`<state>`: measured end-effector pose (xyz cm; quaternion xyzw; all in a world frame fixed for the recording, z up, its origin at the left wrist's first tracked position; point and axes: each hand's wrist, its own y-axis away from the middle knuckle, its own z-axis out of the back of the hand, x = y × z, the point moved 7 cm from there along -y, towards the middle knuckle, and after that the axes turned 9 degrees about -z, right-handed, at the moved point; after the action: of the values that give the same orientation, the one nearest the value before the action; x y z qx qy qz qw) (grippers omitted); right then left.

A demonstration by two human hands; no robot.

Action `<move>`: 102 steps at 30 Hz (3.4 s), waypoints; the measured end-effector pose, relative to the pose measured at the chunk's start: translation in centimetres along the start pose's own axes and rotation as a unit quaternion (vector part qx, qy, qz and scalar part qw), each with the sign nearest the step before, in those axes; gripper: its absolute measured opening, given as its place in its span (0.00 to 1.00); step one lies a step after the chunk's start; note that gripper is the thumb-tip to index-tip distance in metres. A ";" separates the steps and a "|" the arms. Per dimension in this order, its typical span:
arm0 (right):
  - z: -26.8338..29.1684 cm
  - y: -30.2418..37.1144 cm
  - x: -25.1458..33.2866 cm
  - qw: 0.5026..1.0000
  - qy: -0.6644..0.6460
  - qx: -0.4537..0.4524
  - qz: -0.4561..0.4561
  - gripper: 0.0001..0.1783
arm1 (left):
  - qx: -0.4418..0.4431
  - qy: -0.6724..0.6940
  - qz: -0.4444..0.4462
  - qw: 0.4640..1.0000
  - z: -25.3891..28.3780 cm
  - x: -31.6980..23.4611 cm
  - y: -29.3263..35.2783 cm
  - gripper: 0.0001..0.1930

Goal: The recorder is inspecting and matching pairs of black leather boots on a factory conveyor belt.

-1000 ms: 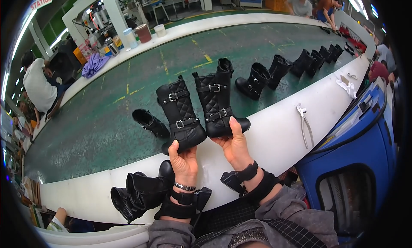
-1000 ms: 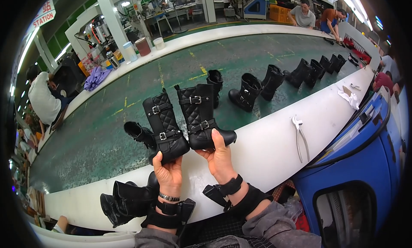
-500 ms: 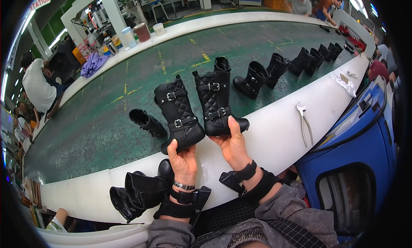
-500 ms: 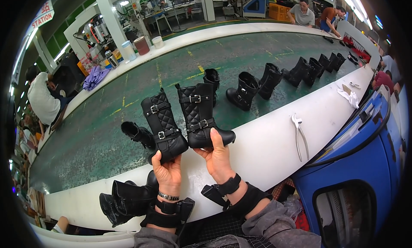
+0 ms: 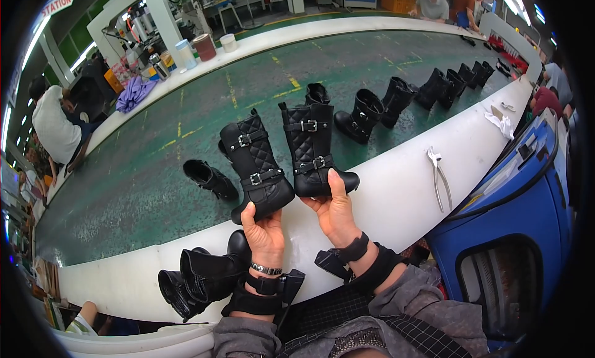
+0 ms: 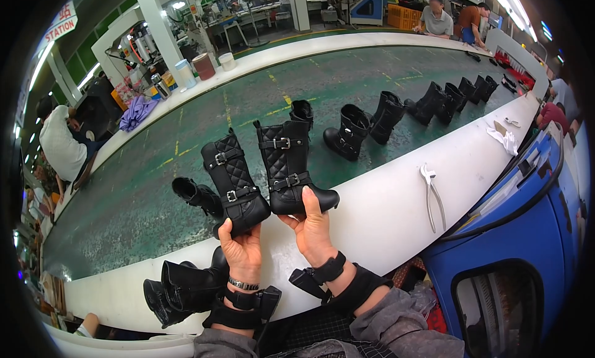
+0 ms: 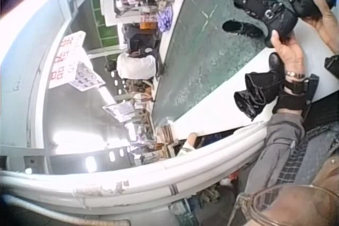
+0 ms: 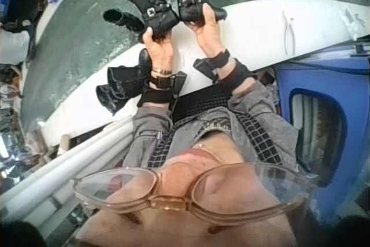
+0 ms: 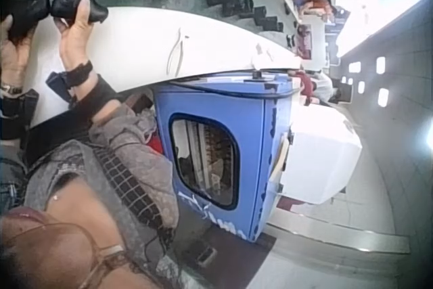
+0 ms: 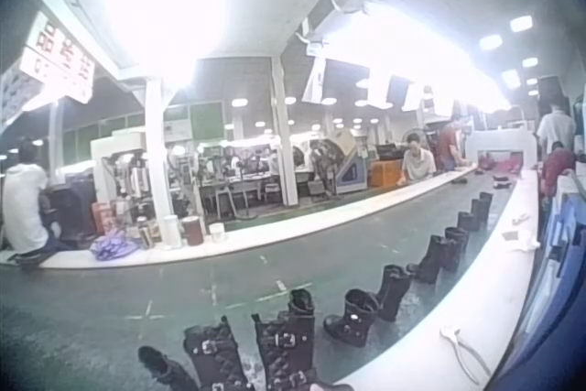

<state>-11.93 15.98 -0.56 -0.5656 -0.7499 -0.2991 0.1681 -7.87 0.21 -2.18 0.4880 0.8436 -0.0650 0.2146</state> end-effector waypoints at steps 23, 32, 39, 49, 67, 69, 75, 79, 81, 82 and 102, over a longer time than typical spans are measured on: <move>-1.5 0.9 -0.1 0.984 -0.085 0.104 -0.119 0.32 | 0.031 0.058 0.103 0.993 -2.4 1.1 2.5 0.26; 1.4 2.8 2.4 0.992 -0.061 0.069 -0.080 0.30 | -0.017 0.046 0.166 0.985 0.3 2.8 4.8 0.27; 4.6 8.1 3.2 0.992 -0.082 0.039 -0.089 0.30 | 0.003 0.092 0.291 0.952 2.5 4.3 11.4 0.27; 5.7 11.3 2.6 0.978 -0.174 0.014 -0.111 0.28 | 0.104 0.164 0.419 0.887 1.9 5.4 17.8 0.40; 6.9 11.5 1.8 0.975 -0.173 -0.007 -0.139 0.29 | 0.120 0.089 0.383 0.912 1.9 6.3 18.3 0.42; 6.8 11.5 1.9 0.975 -0.176 0.002 -0.138 0.29 | 0.117 0.083 0.378 0.915 1.9 6.4 18.3 0.42; 6.8 11.5 2.0 0.971 -0.191 -0.010 -0.143 0.27 | 0.122 0.078 0.369 0.918 1.8 6.5 18.2 0.42; 7.0 11.5 2.3 0.970 -0.195 -0.024 -0.145 0.27 | 0.119 0.078 0.376 0.916 1.7 6.8 18.3 0.42; 6.9 11.5 2.3 0.970 -0.193 -0.014 -0.148 0.27 | 0.108 0.086 0.378 0.915 1.7 7.0 18.3 0.40; 6.9 11.5 2.3 0.970 -0.188 -0.010 -0.151 0.27 | 0.110 0.086 0.376 0.916 1.6 7.0 18.4 0.40; 7.9 10.8 2.4 0.948 -0.259 0.003 -0.185 0.31 | 0.125 0.075 0.367 0.919 1.4 7.7 18.4 0.40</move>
<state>-1.76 24.72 -2.39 -0.4739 -0.8603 -0.1659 -0.0880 4.84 15.39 -4.89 0.7899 0.6035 -0.0500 0.0964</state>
